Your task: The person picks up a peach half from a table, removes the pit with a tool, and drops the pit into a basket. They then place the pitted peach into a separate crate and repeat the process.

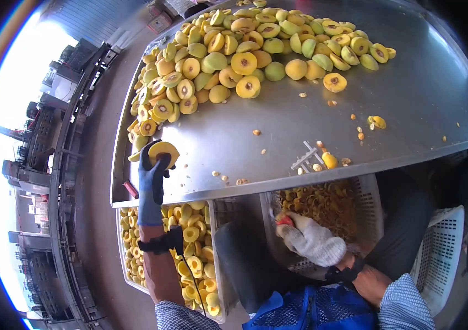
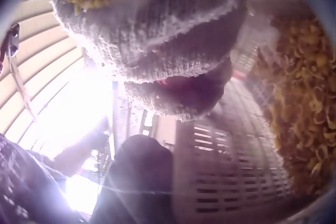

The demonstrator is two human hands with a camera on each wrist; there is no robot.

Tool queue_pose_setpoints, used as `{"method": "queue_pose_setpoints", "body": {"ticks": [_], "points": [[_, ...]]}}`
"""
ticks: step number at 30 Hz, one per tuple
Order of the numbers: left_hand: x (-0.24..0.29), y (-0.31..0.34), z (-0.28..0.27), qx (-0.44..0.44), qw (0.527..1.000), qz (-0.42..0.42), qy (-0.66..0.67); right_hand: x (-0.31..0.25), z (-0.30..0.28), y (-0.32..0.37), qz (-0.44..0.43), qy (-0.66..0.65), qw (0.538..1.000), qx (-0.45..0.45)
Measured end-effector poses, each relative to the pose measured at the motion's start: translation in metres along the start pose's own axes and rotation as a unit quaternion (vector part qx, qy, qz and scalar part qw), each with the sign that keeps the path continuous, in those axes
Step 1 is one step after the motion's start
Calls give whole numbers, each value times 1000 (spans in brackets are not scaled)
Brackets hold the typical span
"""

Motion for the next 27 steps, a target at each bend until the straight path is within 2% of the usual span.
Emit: {"method": "queue_pose_setpoints", "body": {"ticks": [1, 2, 4, 6, 7, 8, 10, 15, 18, 22, 27], "points": [[12, 22, 25, 6, 998, 44, 33, -20, 3, 1, 3, 43, 999, 7], [11, 42, 52, 11, 990, 64, 122, -38, 7, 2, 7, 85, 996, 12], [16, 81, 112, 13, 978, 40, 206, -73, 11, 6, -67, 131, 987, 62], [20, 108, 156, -2, 976, 47, 211, -91, 11, 17, -108, 162, 975, 104], [44, 124, 180, -14, 970, 22, 243, -88, 8, 21, -86, 185, 971, 122], [55, 130, 195, -16, 972, 57, 227, -84, 4, 24, -64, 207, 966, 139], [47, 133, 217, -61, 973, 45, 216, -78, -6, 32, -52, 227, 959, 163], [30, 132, 243, -40, 973, 49, 222, -61, -19, 39, -57, 227, 954, 188], [27, 136, 248, 2, 979, 24, 201, -47, -19, 38, -47, 207, 961, 177], [21, 136, 254, -3, 985, 6, 173, -41, -23, 38, -19, 197, 967, 158], [25, 132, 258, -36, 987, 24, 156, -40, -17, 35, -164, 158, 964, 136]]}}
Point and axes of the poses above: each hand's wrist, its own y-axis away from the middle knuckle, its own z-axis out of the palm, x = y × z, the point moved 10 cm from there along -y, towards the middle knuckle, and after that the axes turned 10 degrees about -x, right-handed, at the moved point
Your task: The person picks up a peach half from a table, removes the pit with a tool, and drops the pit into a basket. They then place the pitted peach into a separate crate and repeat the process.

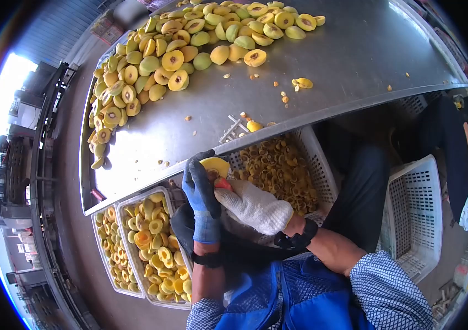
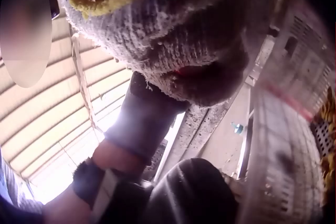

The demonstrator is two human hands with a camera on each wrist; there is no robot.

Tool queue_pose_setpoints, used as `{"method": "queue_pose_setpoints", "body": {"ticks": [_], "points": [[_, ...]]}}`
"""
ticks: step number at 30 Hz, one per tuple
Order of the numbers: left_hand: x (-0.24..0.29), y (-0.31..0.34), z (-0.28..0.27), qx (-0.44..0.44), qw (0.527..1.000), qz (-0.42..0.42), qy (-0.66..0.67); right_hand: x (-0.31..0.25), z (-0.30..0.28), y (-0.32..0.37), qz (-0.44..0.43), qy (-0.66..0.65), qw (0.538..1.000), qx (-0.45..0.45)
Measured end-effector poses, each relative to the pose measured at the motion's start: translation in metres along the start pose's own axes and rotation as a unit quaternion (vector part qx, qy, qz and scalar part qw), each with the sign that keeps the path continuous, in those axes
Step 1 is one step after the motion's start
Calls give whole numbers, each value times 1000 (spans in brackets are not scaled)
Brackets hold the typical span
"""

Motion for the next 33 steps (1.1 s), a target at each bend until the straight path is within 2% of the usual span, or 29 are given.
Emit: {"method": "queue_pose_setpoints", "body": {"ticks": [1, 3, 5, 7, 9, 10, 13, 14, 16, 19, 20, 23, 25, 26, 27, 28, 29, 30, 31, 32, 33], "points": [[4, -2, 3, -25, 1000, 5, -6, -3, -1, 0, -35, 3, 999, 2], [9, -3, 7, -74, 997, 10, -17, -5, 1, 4, -41, 7, 999, -29], [7, -3, 8, -165, 986, -9, 27, 0, 6, 5, 28, -61, 991, -113], [8, -1, 14, -226, 972, -30, 53, 13, 26, 15, 170, -196, 934, -244], [12, -1, 21, -256, 963, -49, 61, 14, 23, 11, 126, -189, 953, -198], [3, -3, 18, -239, 966, -60, 75, 11, 21, 10, 103, -185, 962, -175], [7, 1, 13, -149, 986, -77, -17, 0, 17, 25, 126, -288, 945, -86], [11, 0, 16, -140, 990, -5, -18, 5, 28, 28, 147, -358, 913, -126], [7, 2, 17, -130, 991, -4, -10, 13, 50, 37, 186, -489, 827, -207], [7, 1, 22, -160, 986, 9, 36, 8, 56, 37, 163, -559, 778, -237], [8, 1, 26, -179, 982, 14, 57, 7, 54, 38, 152, -563, 781, -222], [-9, 19, 56, -208, 919, -70, 329, 3, 48, 40, 120, -563, 795, -191], [-5, 26, 68, -229, 886, -79, 394, 9, 48, 41, 102, -552, 807, -185], [-6, 27, 71, -234, 875, -85, 415, 11, 57, 46, 126, -579, 769, -241], [-7, 27, 74, -239, 863, -89, 436, 14, 53, 47, 111, -570, 777, -243], [-19, 27, 70, -186, 857, -115, 466, 17, 50, 48, 97, -561, 784, -247], [-19, 24, 52, -113, 940, -65, 315, 17, 47, 49, 84, -551, 791, -252], [-11, 25, 34, -34, 988, -14, 151, 18, 35, 47, 68, -487, 841, -225], [-24, 22, 23, -28, 947, -75, 311, 19, 23, 45, 57, -417, 886, -197], [-35, 22, 12, 6, 876, -135, 462, 12, 13, 45, 54, -397, 889, -223], [-23, 25, -8, -2, 941, -86, 327, 25, 12, 49, 102, -419, 875, -221]]}}
Point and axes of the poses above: each hand's wrist, its own y-axis away from the middle knuckle, its own z-axis out of the palm, x = y × z, the point moved 10 cm from there along -y, towards the middle knuckle, and after that the axes turned 10 degrees about -x, right-handed, at the moved point
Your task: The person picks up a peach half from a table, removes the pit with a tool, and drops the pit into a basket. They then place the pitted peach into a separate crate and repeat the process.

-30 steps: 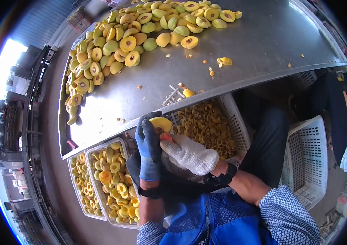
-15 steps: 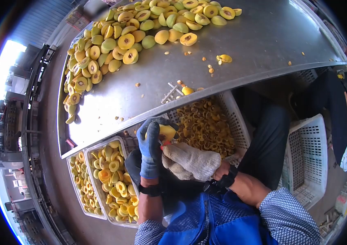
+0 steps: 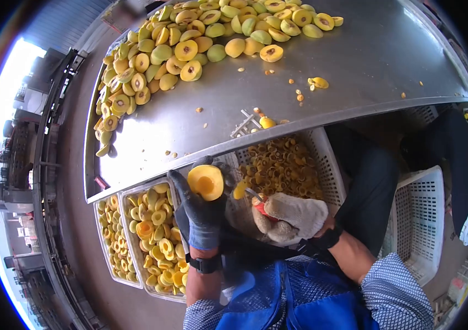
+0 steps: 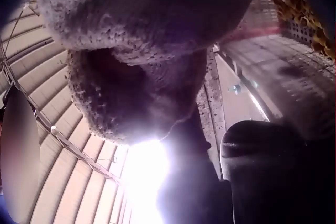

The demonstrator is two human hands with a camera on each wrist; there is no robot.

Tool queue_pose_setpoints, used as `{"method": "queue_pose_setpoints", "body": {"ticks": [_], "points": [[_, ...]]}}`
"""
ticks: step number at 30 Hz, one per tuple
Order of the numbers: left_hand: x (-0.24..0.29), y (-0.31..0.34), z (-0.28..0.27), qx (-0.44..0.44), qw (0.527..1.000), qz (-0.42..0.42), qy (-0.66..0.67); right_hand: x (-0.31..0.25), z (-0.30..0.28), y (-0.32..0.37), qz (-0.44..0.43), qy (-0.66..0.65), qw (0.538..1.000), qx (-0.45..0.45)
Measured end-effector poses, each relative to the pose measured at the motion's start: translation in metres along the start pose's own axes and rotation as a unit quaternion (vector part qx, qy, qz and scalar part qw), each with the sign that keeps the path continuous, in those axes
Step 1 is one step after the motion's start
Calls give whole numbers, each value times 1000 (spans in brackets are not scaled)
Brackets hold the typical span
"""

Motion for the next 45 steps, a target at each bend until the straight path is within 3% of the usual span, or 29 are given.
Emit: {"method": "queue_pose_setpoints", "body": {"ticks": [1, 3, 4, 5, 6, 9, 12, 17, 18, 20, 22, 24, 28, 31, 34, 36, 37, 40, 41, 45], "points": [[23, 9, -6, 10, 988, 49, -149, 10, -9, 5, 37, -37, 998, 19], [49, 19, -26, 41, 994, -15, -102, 25, -30, 14, 96, -67, 988, 99], [69, 23, -48, 22, 978, -2, -208, 30, -41, 20, 117, -58, 979, 158], [97, 32, -56, 32, 919, -28, -393, 32, -52, 22, 116, 4, 976, 183], [114, 39, -68, -1, 783, -104, -613, 35, -57, 23, 119, -4, 975, 189], [168, 44, -84, -3, 485, -166, -858, 44, -66, 20, 126, 13, 976, 179], [206, -14, -73, 37, 636, -31, -770, 60, -71, 3, 120, 27, 979, 164], [165, -213, -12, 8, 586, 15, -810, 62, -72, -24, 126, 99, 976, 149], [151, -248, -1, -3, 557, 36, -830, 52, -68, -20, 140, 101, 973, 151], [122, -307, -13, 9, 619, 37, -784, 51, -72, -15, 134, 66, 975, 163], [98, -323, -7, 6, 717, -23, -696, 55, -86, -9, 128, 76, 971, 189], [84, -319, -1, -18, 732, -18, -681, 49, -89, -2, 75, 64, 970, 221], [85, -280, 11, -45, 777, 23, -628, 16, -84, 4, 97, 245, 944, 198], [106, -201, 60, -106, 813, 59, -569, -27, -76, 15, 68, 368, 883, 283], [108, -130, 81, -133, 806, 123, -563, -86, -42, 8, -89, 412, 864, 274], [89, -94, 65, -107, 850, 139, -497, -101, -25, 4, -89, 448, 845, 278], [82, -77, 71, -117, 844, 198, -485, -106, -17, 2, -88, 466, 834, 280], [47, -45, 58, -64, 932, 152, -324, -119, 1, -3, -104, 466, 837, 267], [44, -40, 62, -82, 918, 157, -354, -117, 1, -2, -78, 457, 841, 279], [30, -27, 70, -44, 948, 140, -283, -108, -4, 5, -34, 485, 813, 322]]}}
Point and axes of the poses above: each hand's wrist, its own y-axis away from the middle knuckle, its own z-axis out of the palm, x = y × z, the point moved 10 cm from there along -y, towards the middle knuckle, and after that the axes turned 10 degrees about -x, right-handed, at the moved point
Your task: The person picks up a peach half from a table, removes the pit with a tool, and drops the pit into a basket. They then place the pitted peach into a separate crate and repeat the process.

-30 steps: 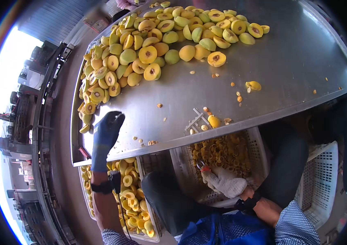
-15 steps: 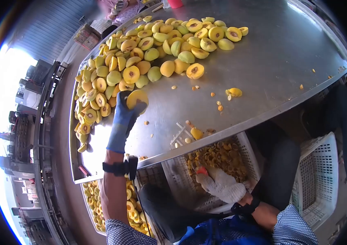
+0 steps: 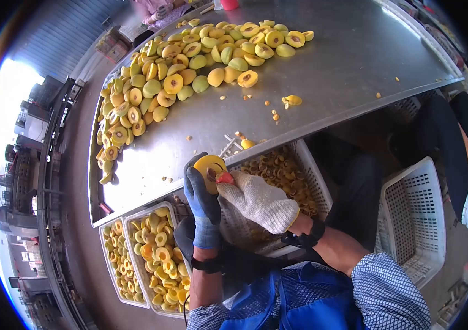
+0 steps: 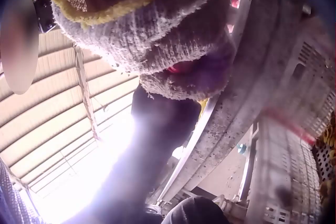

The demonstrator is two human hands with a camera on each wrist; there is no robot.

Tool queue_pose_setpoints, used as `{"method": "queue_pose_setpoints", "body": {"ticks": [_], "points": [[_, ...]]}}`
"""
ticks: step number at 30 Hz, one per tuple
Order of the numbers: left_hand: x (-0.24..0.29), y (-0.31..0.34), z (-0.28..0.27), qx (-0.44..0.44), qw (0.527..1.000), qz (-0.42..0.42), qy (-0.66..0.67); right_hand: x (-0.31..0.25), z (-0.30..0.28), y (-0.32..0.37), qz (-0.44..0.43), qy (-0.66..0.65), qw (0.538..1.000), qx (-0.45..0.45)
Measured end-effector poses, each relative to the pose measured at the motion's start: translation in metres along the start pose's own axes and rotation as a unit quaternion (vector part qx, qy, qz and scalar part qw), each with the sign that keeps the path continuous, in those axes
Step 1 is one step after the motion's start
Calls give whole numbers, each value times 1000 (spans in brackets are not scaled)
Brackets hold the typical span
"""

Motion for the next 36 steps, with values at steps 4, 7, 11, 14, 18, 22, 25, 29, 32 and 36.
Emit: {"method": "queue_pose_setpoints", "body": {"ticks": [4, 7, 11, 14, 18, 22, 25, 29, 32, 36], "points": [[-8, -1, 4, 19, 1000, -9, -4, 4, 3, -1, -3, -34, 999, -19], [-7, 0, 3, 41, 998, -9, -50, 9, 6, -3, 12, -33, 998, -51], [-9, -6, 2, 14, 992, -7, -127, 16, 14, -2, -22, -16, 999, -22], [-10, -12, 12, -52, 993, -57, -94, 17, 19, 0, -55, -52, 997, -20], [-20, -23, 19, -194, 971, -98, -99, 35, 47, 1, -80, -67, 989, -104], [-25, -20, 16, -217, 958, -139, -122, 44, 76, 11, 20, -307, 911, -274], [-15, -14, 10, -131, 982, -83, -105, 35, 69, 8, -40, -222, 941, -252], [-3, -5, 6, -58, 989, 40, -133, 31, 65, 13, -88, -193, 945, -250], [-1, -7, 12, -72, 994, 24, -73, 20, 54, 11, -195, -136, 958, -159], [-32, -12, 29, -242, 965, -101, 9, 39, 96, 28, 124, -617, 721, -289]]}}
Point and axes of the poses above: each hand's wrist, its own y-axis away from the middle knuckle, its own z-axis out of the palm, x = y × z, the point moved 10 cm from there along -y, towards the middle knuckle, and after that the axes turned 10 degrees about -x, right-handed, at the moved point
